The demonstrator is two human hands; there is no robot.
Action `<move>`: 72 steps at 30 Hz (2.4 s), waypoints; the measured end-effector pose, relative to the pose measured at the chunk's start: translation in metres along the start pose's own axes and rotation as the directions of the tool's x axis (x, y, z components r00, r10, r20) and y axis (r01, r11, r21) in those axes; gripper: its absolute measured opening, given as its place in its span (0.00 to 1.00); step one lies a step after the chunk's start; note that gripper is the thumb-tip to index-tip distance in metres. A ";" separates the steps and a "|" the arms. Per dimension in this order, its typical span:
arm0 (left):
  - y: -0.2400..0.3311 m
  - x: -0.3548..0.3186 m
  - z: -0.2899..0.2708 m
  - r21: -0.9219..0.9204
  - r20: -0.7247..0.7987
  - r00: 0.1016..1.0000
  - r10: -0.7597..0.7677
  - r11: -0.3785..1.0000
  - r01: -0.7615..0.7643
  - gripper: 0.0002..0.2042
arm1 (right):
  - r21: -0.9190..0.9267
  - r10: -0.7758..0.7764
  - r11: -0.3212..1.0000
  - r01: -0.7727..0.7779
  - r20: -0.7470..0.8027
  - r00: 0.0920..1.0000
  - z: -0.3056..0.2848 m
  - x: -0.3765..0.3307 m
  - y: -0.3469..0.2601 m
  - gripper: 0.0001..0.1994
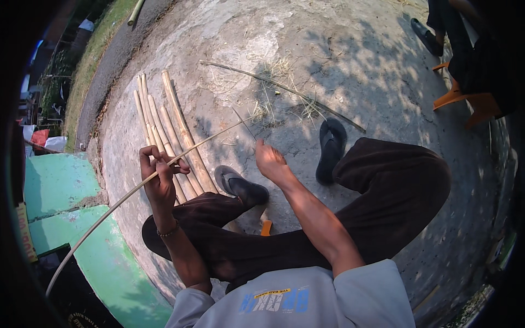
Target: The recorder is shaving a thin strip of bamboo with a knife while sitting outdoors.
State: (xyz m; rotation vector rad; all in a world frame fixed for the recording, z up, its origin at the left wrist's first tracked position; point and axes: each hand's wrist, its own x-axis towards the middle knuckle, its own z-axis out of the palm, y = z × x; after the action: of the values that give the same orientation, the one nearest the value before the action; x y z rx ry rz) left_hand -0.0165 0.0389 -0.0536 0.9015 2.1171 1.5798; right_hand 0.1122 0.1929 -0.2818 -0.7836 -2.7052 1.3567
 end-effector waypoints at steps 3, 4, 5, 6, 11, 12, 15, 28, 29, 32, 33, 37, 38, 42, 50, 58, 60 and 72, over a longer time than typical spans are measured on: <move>-0.002 -0.001 0.003 -0.027 -0.028 1.000 0.004 1.000 -0.005 0.07 | 0.118 -0.048 0.991 0.056 -0.073 0.996 -0.014 0.001 -0.021 0.07; -0.001 -0.003 0.002 -0.025 -0.035 0.999 -0.004 1.000 0.003 0.07 | 0.225 -0.119 0.962 0.156 -0.168 0.979 -0.029 -0.003 -0.044 0.07; 0.000 -0.002 0.003 -0.015 -0.025 1.000 0.012 1.000 -0.012 0.08 | 0.265 -0.197 0.929 0.258 -0.237 0.951 -0.042 -0.007 -0.066 0.08; 0.003 0.001 0.007 -0.008 -0.005 0.999 0.034 0.999 -0.034 0.08 | 0.271 -0.252 0.903 0.333 -0.294 0.922 -0.040 -0.007 -0.077 0.09; 0.004 -0.003 0.007 -0.026 -0.032 0.999 -0.023 0.999 0.022 0.05 | 0.240 -0.151 0.955 0.176 -0.119 0.981 -0.012 -0.017 -0.082 0.11; 0.005 -0.001 0.006 -0.019 -0.027 0.999 -0.022 1.000 0.021 0.06 | 0.240 -0.149 0.955 0.175 -0.123 0.981 0.000 -0.012 -0.062 0.11; -0.004 0.000 -0.003 -0.046 -0.052 0.999 -0.016 0.999 0.014 0.09 | 0.116 0.040 0.992 -0.049 0.077 0.996 0.012 -0.001 -0.012 0.11; -0.005 -0.002 0.002 -0.066 -0.168 0.986 0.004 0.998 -0.015 0.10 | 0.176 -0.152 0.972 0.158 -0.050 0.987 0.006 -0.017 -0.062 0.16; -0.005 -0.001 0.005 -0.046 -0.151 0.988 0.002 0.999 -0.009 0.10 | 0.109 -0.048 0.993 0.048 0.003 0.999 0.018 -0.011 -0.032 0.14; -0.008 0.002 0.006 -0.012 -0.155 0.988 0.013 1.000 -0.015 0.11 | 0.005 0.219 0.975 -0.221 0.104 0.970 0.029 0.003 0.045 0.12; -0.008 0.003 0.004 0.000 -0.180 0.984 0.012 1.000 -0.012 0.11 | 0.007 0.215 0.976 -0.216 0.100 0.972 0.024 0.009 0.052 0.12; 0.007 0.004 0.009 0.161 -0.212 0.977 0.011 0.987 0.024 0.14 | 0.211 0.156 0.967 -0.145 -0.037 0.987 0.003 0.007 0.026 0.16; 0.008 0.003 0.010 0.160 -0.216 0.976 0.008 0.987 0.027 0.14 | 0.305 0.017 0.951 0.050 -0.212 0.977 -0.008 0.008 0.001 0.15; 0.007 0.004 0.008 0.122 -0.203 0.979 -0.031 0.991 0.057 0.14 | 0.294 -0.259 0.886 0.359 -0.326 0.909 -0.016 -0.002 -0.066 0.13; -0.005 0.003 0.002 0.078 -0.234 0.972 -0.004 0.997 0.023 0.12 | -0.012 0.016 1.000 -0.015 0.143 0.990 0.018 -0.005 -0.017 0.16; -0.004 0.007 -0.002 0.023 -0.240 0.970 -0.034 0.999 0.041 0.11 | 0.197 0.232 0.954 -0.227 -0.001 0.973 0.000 0.013 0.015 0.16; -0.006 0.007 -0.001 0.060 -0.248 0.968 -0.032 0.997 0.048 0.11 | 0.286 -0.027 0.956 0.062 -0.125 0.992 -0.014 0.013 -0.030 0.14; -0.017 0.008 -0.017 0.017 -0.290 0.956 -0.032 0.999 0.038 0.11 | -0.085 0.366 0.930 -0.357 0.288 0.885 0.040 0.007 0.046 0.24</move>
State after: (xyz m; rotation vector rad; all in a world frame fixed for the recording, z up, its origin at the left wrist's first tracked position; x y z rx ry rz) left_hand -0.0373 0.0287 -0.0638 0.6670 2.3360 1.7657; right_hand 0.1163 0.1892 -0.3426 -1.2343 -2.9142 1.6303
